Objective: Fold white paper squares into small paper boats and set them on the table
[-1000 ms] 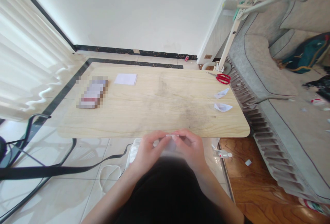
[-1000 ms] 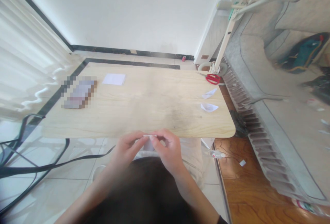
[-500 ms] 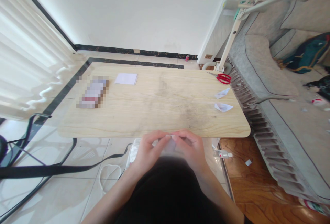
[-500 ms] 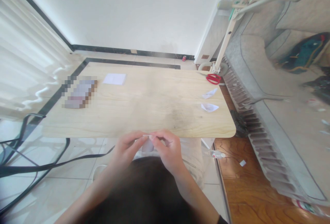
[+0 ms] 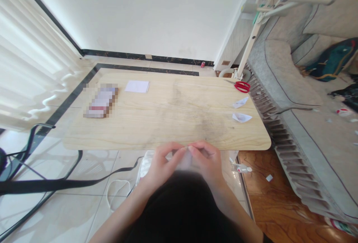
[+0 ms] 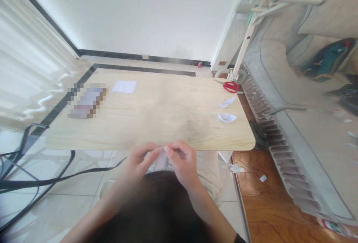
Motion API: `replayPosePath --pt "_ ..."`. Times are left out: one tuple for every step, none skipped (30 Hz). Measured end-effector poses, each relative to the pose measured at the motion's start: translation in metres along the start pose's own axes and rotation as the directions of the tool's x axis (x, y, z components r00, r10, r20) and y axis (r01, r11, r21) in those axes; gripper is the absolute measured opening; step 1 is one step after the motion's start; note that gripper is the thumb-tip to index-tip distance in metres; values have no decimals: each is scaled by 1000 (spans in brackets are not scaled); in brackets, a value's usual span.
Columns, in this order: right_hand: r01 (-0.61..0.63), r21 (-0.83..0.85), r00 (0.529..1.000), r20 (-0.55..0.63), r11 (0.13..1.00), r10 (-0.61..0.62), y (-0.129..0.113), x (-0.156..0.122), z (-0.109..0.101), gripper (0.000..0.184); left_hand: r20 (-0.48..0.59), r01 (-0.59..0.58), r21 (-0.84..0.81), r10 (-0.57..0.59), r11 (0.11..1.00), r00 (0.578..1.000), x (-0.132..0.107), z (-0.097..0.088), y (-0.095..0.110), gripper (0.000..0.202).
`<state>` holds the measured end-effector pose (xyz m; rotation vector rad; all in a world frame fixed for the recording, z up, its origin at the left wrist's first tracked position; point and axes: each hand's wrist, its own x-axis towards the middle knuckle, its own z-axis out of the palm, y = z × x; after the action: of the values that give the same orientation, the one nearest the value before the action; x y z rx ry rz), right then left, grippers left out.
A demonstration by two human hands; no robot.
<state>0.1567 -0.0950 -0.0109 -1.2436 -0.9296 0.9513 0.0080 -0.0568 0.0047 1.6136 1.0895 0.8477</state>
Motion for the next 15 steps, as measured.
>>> replayPosePath --pt "3 -3 1000 10 1000 -3 -1 -1 0 8 8 -6 -7 6 1000 1000 0 0 1 20" --pt "10 -8 1000 16 1000 -10 -2 -1 1 8 14 -14 -13 14 1000 1000 0 -1 1 20" --pt "18 -15 1000 19 1000 -17 -3 -2 1 9 19 -21 -19 21 1000 1000 0 -1 1 21" --pt "24 -20 1000 17 1000 -24 -4 -2 2 10 20 -25 -21 25 999 999 0 -1 1 23" --pt "27 -20 1000 10 999 -27 -4 -2 3 11 22 -25 -20 25 1000 999 0 -2 1 23" --pt "23 -16 1000 -1 1000 -23 -4 -1 4 12 20 -23 -16 24 1000 1000 0 -2 1 24" --pt "10 -9 1000 -9 1000 -11 -4 -1 4 13 15 -24 -12 24 1000 1000 1 -2 1 23" --pt "-9 0 1000 -15 1000 9 -3 1 5 14 6 -29 -7 29 1000 1000 1 -1 0 22" --pt "-32 7 999 -16 999 32 -2 2 5 13 -1 -37 -2 37 999 999 2 -1 0 21" --pt "-53 13 998 -14 999 53 0 3 5 12 -13 -48 2 48 999 999 2 -1 0 20" --pt "-70 16 997 -12 997 71 1 4 5 11 -26 -60 7 60 998 998 3 0 -1 20" --pt "-81 14 997 -11 997 81 2 5 5 11 -37 -69 14 70 997 997 3 0 -1 19" --pt "-84 10 996 -11 996 84 2 5 5 11 -46 -76 20 77 997 996 3 1 -1 20" --pt "-78 3 997 -9 997 78 2 5 4 12 -53 -79 24 80 997 995 3 2 -1 20" --pt "-65 -6 998 -4 998 65 2 4 4 12 -57 -77 24 78 997 995 3 2 -1 20"
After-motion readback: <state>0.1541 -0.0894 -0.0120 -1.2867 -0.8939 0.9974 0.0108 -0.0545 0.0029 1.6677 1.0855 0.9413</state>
